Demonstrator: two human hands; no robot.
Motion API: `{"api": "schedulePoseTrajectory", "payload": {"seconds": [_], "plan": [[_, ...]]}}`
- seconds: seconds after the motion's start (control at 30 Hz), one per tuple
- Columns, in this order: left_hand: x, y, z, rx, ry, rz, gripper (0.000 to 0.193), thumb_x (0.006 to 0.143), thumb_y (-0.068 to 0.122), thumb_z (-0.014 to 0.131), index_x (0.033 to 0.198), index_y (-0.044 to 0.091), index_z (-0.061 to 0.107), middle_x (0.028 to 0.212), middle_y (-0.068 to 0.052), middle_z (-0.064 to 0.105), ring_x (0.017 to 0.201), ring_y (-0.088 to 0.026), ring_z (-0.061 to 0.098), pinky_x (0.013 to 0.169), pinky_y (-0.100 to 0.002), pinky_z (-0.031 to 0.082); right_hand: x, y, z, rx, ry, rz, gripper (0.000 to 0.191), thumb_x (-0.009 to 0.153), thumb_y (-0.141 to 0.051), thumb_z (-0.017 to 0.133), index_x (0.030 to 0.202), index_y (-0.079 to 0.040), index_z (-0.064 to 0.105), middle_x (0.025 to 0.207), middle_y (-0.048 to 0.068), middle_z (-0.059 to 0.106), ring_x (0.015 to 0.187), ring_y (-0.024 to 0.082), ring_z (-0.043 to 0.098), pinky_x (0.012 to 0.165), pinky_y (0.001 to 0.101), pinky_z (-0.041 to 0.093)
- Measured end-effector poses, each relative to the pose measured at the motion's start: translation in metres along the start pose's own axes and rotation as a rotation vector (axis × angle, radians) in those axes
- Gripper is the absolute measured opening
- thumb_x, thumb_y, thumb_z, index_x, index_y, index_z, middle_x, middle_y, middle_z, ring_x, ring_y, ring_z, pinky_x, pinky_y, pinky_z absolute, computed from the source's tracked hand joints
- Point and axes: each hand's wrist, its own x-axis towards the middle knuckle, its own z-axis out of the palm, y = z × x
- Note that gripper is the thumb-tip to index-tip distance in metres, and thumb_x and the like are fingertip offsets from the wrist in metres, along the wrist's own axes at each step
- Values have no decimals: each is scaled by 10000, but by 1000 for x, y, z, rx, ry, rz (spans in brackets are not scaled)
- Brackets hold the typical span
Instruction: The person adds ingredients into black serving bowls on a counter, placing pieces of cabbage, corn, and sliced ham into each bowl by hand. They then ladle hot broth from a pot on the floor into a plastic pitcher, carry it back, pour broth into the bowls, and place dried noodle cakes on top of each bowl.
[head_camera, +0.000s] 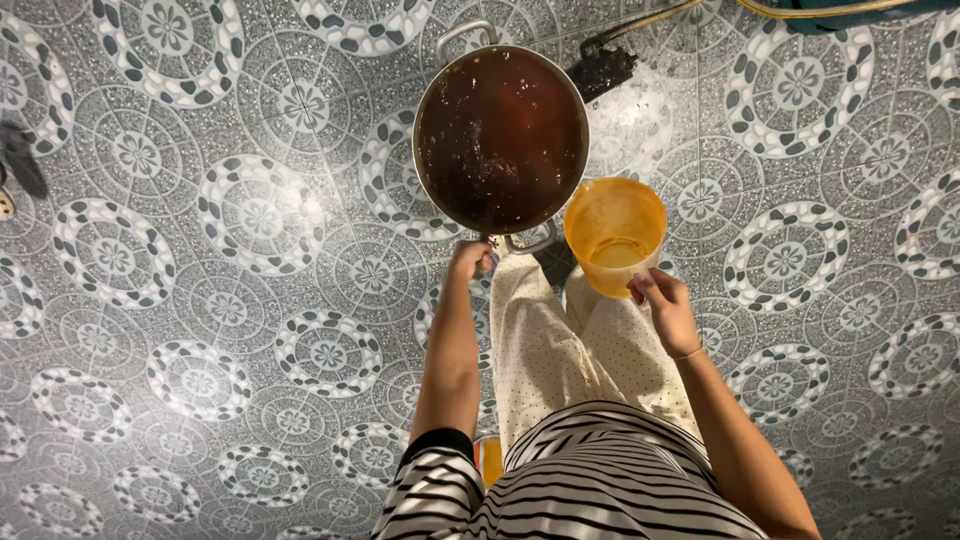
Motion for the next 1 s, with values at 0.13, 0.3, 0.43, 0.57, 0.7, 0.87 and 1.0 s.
{"api": "schedulePoseTrajectory", "payload": {"seconds": [0.13,0.3,0.43,0.57,0.7,0.87,1.0], "plan": [[2,12,23,-311,-137,115,234,965,89,669,792,-66,637,573,-122,600,423,-215,573,387,-357,459,-1,-2,1,18,6,8,338,1043,-232,564,861,43,639,761,30,578,727,122,509,711,292,427],[10,46,10,118,175,142,78,893,47,692,967,37,673,659,-110,661,452,-169,601,388,-331,484,-7,-2,3,48,12,-15,336,1050,-220,575,862,50,642,759,39,571,729,128,505,714,300,426],[10,63,-18,867,444,402,212,928,170,702,1098,43,693,884,-192,734,760,-327,710,610,-414,566,-12,0,6,-7,31,-24,346,1047,-231,577,868,52,661,757,38,578,726,124,519,704,294,431],[7,61,-32,1357,595,278,433,942,99,575,1372,75,529,998,-232,718,863,-376,743,605,-451,630,-16,1,11,-56,56,-6,361,1047,-245,581,875,56,679,733,49,573,710,125,514,684,297,413],[7,46,-33,1447,741,433,417,1002,135,546,1401,14,535,1040,-201,743,921,-326,763,738,-423,627,-19,2,14,-26,37,-26,359,1044,-249,574,874,52,671,752,39,587,712,120,521,686,291,427],[7,33,-22,1444,780,220,490,965,140,522,1432,0,472,1068,-260,716,899,-331,759,688,-415,630,-22,2,13,-18,5,-38,370,1053,-245,567,859,56,663,754,36,573,718,123,512,689,290,419],[3,26,-15,1139,616,83,359,1025,169,483,1308,-26,586,1155,-192,731,1039,-339,729,828,-439,597,-19,2,5,3,1,-30,359,1060,-248,563,884,48,665,760,26,575,731,117,511,704,283,424]]}}
